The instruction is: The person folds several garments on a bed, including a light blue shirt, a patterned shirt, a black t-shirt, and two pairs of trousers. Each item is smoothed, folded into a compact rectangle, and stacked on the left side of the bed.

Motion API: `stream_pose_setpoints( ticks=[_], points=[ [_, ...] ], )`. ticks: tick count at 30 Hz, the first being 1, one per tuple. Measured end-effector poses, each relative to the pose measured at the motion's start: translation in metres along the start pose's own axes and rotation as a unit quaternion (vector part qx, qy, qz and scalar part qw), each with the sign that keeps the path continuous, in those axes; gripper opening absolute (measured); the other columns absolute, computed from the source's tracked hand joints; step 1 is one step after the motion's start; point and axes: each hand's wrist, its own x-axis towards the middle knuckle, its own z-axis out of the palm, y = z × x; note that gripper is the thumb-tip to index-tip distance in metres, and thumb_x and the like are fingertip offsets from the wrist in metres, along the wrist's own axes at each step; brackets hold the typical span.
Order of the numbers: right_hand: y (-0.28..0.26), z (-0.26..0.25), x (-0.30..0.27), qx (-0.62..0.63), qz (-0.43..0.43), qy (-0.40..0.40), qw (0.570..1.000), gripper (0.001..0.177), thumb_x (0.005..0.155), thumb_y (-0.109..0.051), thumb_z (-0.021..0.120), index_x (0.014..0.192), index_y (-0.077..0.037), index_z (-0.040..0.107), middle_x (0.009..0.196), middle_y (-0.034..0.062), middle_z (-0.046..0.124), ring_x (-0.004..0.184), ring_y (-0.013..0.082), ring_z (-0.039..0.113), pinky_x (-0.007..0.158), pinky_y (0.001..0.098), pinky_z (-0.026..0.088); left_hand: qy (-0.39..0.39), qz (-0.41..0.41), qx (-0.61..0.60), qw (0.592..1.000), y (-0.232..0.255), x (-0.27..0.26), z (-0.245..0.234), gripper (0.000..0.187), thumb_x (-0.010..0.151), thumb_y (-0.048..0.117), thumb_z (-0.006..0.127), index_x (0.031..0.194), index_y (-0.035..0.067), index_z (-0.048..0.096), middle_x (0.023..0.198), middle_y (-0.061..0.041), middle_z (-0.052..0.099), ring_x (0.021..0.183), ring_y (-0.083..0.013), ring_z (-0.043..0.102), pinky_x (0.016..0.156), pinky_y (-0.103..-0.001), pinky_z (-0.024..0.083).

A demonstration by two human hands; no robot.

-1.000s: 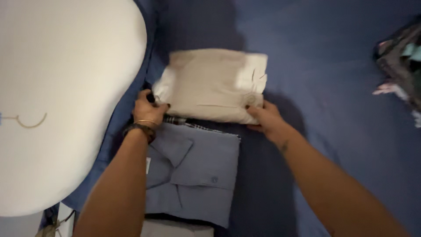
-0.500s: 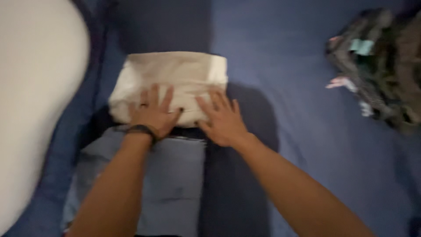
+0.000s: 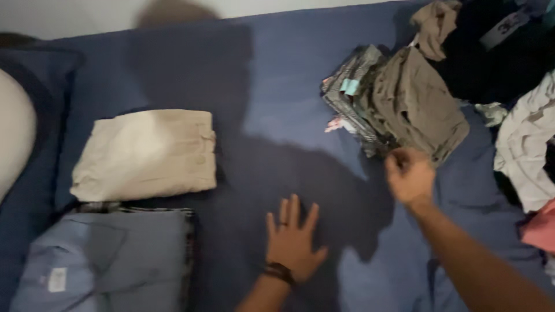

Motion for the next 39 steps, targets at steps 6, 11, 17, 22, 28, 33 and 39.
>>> stream_pose_setpoints(
  ticks=[6,11,17,22,28,33,39],
  points=[
    [0.111,-0.021,0.064,-0.046,-0.101,0.088,0.99,0.034,0.091,-0.025,0.075,0.116,-0.002,0.07,0.112,0.0232,0.068,0.111,0.0419,0.06,0.095,0.0477,0.049,-0.019,-0.094,0.008,0.995,0.076,0.038,0.051,0.091,0.09,0.058,0.061,0.162,0.025,0.016,0.169,-0.02,-0.003,0.155,-0.0413,-0.005,0.119,-0.068,-0.001],
    [0.186,-0.024,0.126,0.098,0.161,0.146,0.971,0.033,0.099,-0.021,0.066,0.128,-0.005,0.067,0.125,0.0198,0.07,0.113,0.0339,0.065,0.097,0.0426,0.051,-0.118,-0.161,0.043,0.979,0.091,0.055,0.055,0.092,0.092,0.065,0.052,0.164,0.028,0.007,0.171,-0.016,-0.013,0.157,-0.0375,-0.013,0.121,-0.065,-0.003],
    [0.253,-0.016,0.166,0.254,0.228,-0.101,0.934,0.046,0.094,-0.019,0.06,0.138,-0.007,0.058,0.128,0.0146,0.064,0.107,0.0307,0.063,0.092,0.0422,0.046,-0.157,-0.206,0.09,0.962,0.103,0.07,0.056,0.095,0.092,0.069,0.049,0.165,0.029,0.002,0.171,-0.014,-0.015,0.158,-0.0344,-0.015,0.123,-0.063,-0.004],
    [0.267,0.004,0.18,0.309,0.238,-0.174,0.904,0.053,0.092,-0.021,0.058,0.143,-0.007,0.054,0.133,0.012,0.062,0.119,0.0236,0.058,0.101,0.0356,0.043,-0.155,-0.222,0.105,0.957,0.102,0.078,0.069,0.095,0.091,0.07,0.048,0.164,0.031,0.002,0.172,-0.013,-0.015,0.158,-0.0327,-0.015,0.124,-0.061,-0.004],
    [0.247,-0.025,0.187,0.389,0.341,-0.302,0.801,0.061,0.085,-0.03,0.062,0.134,0.006,0.063,0.132,0.0175,0.067,0.121,0.0323,0.059,0.103,0.0399,0.043,-0.157,-0.233,0.133,0.951,0.106,0.078,0.073,0.094,0.092,0.071,0.045,0.164,0.03,0.003,0.171,-0.013,-0.013,0.158,-0.0324,-0.014,0.124,-0.06,-0.004],
    [0.218,-0.062,0.196,0.213,0.222,-0.269,0.913,0.072,0.075,-0.025,0.077,0.138,0.001,0.056,0.134,0.018,0.062,0.126,0.0329,0.057,0.107,0.0431,0.042,-0.137,-0.222,0.145,0.955,0.109,0.075,0.069,0.094,0.091,0.07,0.046,0.165,0.029,0.003,0.172,-0.013,-0.012,0.158,-0.0318,-0.013,0.124,-0.06,-0.004],
    [0.157,-0.121,0.2,0.349,0.241,-0.24,0.873,0.072,0.071,-0.009,0.081,0.136,0.002,0.052,0.131,0.0216,0.062,0.121,0.0325,0.063,0.1,0.0412,0.053,-0.146,-0.234,0.139,0.951,0.113,0.069,0.066,0.093,0.092,0.07,0.045,0.164,0.032,0.001,0.172,-0.011,-0.015,0.158,-0.0301,-0.015,0.124,-0.06,-0.005]
  ],
)
